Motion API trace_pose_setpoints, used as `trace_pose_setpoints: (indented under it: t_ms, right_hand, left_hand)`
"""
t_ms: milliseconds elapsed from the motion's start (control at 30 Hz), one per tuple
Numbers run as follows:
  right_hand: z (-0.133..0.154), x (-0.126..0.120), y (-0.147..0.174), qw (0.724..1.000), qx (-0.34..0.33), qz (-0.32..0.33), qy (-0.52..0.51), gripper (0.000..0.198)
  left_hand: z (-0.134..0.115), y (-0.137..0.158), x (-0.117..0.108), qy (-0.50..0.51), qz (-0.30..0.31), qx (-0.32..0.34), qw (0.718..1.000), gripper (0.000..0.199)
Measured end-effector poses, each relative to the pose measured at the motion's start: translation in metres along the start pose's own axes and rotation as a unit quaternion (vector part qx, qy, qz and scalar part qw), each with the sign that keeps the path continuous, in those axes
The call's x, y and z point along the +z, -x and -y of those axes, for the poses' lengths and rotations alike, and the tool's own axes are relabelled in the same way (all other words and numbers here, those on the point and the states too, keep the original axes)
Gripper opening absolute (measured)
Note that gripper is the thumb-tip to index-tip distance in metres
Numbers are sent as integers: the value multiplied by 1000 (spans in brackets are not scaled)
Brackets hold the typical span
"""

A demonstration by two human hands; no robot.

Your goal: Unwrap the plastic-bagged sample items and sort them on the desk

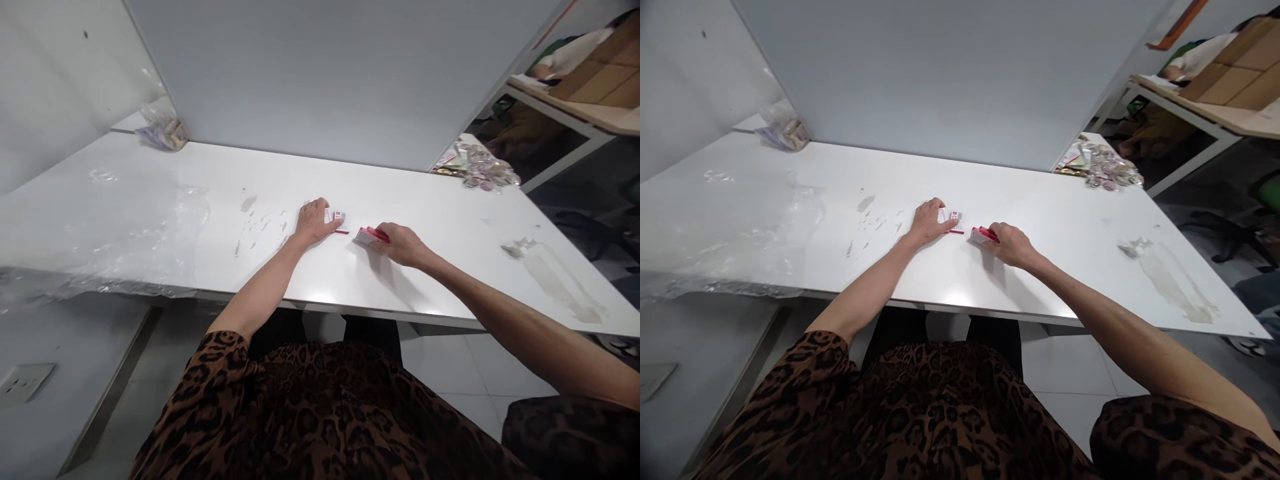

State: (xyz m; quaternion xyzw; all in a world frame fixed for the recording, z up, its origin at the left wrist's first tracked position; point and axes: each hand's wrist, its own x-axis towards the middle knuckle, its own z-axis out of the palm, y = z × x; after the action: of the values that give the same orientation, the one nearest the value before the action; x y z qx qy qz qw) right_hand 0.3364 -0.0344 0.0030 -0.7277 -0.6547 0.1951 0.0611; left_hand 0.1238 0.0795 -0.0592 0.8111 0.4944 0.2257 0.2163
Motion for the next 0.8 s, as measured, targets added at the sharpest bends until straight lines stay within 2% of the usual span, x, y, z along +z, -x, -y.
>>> trace_pose_setpoints:
  t_ms: [167, 233, 300, 367, 433, 533, 633, 733, 800]
  right_hand:
    - [-33, -2, -3, 998, 6, -24, -57, 17]
    - [-55, -10, -8, 991, 34, -37, -127, 14]
    - [-84, -22, -15, 957, 89, -84, -263, 11]
    - [-117, -38, -27, 900, 143, -151, -384, 12]
    - [-150, -55, -43, 862, 175, -217, -424, 15]
    - [-196, -79, -79, 823, 212, -297, -435, 21]
    - [-230, -102, -129, 792, 233, -352, -440, 25]
    - [-252, -126, -189, 778, 227, -381, -445, 36]
    - [-262, -139, -228, 786, 189, -374, -455, 41]
  left_hand:
    - [4, -1, -2, 8, -12, -7, 1000, 42]
    - [6, -1, -2, 9, -15, -11, 1000, 41]
    - [8, -1, -3, 11, -15, -17, 1000, 41]
    - [8, 0, -4, 12, -13, -25, 1000, 42]
    - [8, 1, -5, 13, -10, -30, 999, 44]
    - [8, 3, -6, 16, -8, -31, 999, 47]
    - [9, 6, -6, 19, -9, -34, 999, 48]
    - [9, 8, -5, 19, -20, -37, 999, 47]
    - [9, 10, -6, 21, -23, -43, 999, 47]
